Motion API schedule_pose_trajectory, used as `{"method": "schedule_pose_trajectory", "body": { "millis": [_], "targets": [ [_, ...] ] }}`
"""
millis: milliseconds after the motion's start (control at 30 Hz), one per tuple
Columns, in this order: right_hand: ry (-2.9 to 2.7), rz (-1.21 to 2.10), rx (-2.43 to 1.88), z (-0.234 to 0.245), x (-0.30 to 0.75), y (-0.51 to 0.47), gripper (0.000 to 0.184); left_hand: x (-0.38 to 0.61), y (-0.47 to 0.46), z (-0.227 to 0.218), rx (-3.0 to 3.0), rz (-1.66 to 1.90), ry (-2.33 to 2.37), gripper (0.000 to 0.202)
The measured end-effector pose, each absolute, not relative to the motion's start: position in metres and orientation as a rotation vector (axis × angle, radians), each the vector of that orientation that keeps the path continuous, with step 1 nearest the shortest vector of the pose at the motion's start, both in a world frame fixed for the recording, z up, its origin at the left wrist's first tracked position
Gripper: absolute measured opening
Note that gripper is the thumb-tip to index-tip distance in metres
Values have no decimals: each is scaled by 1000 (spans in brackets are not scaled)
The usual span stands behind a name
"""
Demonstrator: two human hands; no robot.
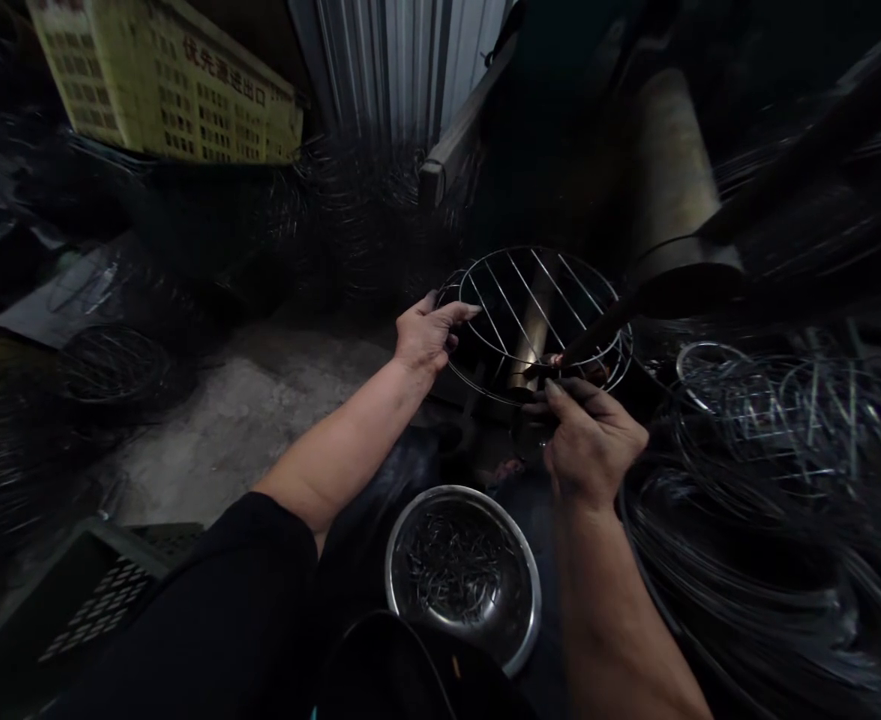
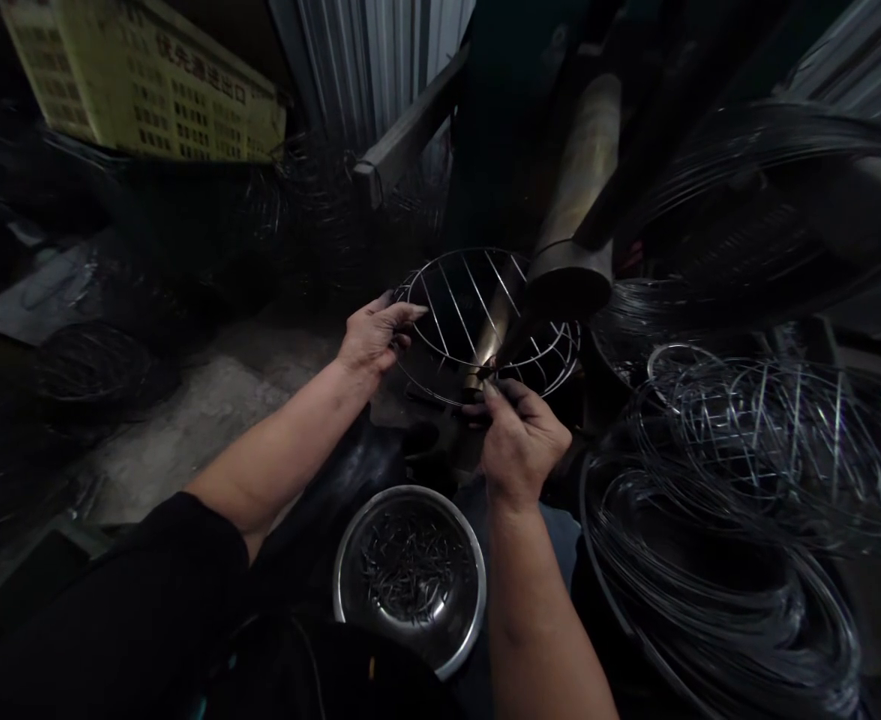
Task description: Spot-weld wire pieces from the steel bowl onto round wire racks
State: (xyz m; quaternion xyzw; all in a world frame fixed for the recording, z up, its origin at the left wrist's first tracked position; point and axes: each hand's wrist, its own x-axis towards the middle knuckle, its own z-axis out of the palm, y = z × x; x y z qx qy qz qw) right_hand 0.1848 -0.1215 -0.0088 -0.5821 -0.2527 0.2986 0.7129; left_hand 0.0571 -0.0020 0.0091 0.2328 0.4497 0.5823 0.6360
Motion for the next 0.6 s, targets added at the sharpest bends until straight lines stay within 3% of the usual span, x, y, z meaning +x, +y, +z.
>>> {"method": "schedule_pose_trajectory", "body": {
  "millis": [267,500,600],
  "targets": [
    [-662,584,-1350,-19,193,-118,20,59,3,6,591,1287,1083,28],
    [-706,576,-1397,-11,194,-117,13,64,14,-12,623,1252,1064,45],
    [-930,408,-1480,-17,194,-147,12,63,12,-9,587,1245,1040,49]
  ]
}}
